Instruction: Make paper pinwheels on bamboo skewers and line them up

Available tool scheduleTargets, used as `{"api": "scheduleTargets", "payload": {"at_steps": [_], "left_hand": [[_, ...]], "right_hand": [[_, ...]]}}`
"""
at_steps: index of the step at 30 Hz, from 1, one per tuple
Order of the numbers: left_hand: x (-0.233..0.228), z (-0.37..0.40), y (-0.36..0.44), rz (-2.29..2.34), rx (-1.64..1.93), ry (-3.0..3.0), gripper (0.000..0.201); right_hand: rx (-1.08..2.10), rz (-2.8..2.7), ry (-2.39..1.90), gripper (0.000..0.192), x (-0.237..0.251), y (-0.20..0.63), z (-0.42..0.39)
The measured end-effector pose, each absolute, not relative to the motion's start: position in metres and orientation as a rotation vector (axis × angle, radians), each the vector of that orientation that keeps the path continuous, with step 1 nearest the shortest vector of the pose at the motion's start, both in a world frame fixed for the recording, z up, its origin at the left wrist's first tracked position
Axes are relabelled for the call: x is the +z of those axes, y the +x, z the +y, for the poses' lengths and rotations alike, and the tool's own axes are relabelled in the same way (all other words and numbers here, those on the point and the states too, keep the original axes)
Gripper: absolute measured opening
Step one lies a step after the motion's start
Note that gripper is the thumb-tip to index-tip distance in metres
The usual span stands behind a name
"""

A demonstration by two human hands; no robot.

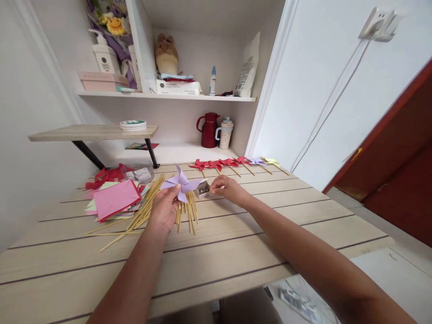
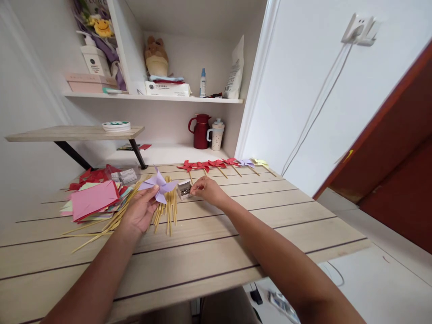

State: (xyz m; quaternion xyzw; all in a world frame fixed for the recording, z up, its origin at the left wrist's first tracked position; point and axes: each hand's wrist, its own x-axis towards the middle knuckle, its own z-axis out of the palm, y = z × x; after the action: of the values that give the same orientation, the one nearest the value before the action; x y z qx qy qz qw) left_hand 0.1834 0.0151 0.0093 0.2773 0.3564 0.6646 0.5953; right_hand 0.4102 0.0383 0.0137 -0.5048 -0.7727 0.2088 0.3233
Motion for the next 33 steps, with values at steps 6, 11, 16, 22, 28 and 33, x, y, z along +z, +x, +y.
{"api": "scheduleTargets", "payload": {"at_steps": [6, 11, 16, 22, 28, 33], "left_hand": [[0.007, 0.013, 0.189, 0.823, 1.484, 0.731, 0.032], [0.006, 0.012, 0.191, 0.849, 1.438, 0.783, 0.034], [0.006, 0.012, 0.192, 0.855, 1.429, 0.793, 0.034], [0.006, 0.013, 0.192, 0.876, 1.428, 0.808, 0.036], [0.007, 0.014, 0.191, 0.874, 1.539, 0.755, 0.032], [0.005, 0.014, 0.195, 0.876, 1.569, 0.776, 0.029]], "right_hand": [[0.985, -2.518, -1.008, 0.011, 0.016, 0.420, 0.011], [0.910, -2.400, -0.975, 0.013, 0.004, 0.424, 0.011], [0.851, -2.338, -0.990, 0.014, 0.000, 0.430, 0.009], [0.921, -2.188, -1.058, 0.015, -0.002, 0.432, 0.004], [1.000, -1.960, -1.067, 0.011, -0.003, 0.426, -0.005], [0.933, -1.719, -1.040, 0.023, 0.002, 0.411, -0.008]]}}
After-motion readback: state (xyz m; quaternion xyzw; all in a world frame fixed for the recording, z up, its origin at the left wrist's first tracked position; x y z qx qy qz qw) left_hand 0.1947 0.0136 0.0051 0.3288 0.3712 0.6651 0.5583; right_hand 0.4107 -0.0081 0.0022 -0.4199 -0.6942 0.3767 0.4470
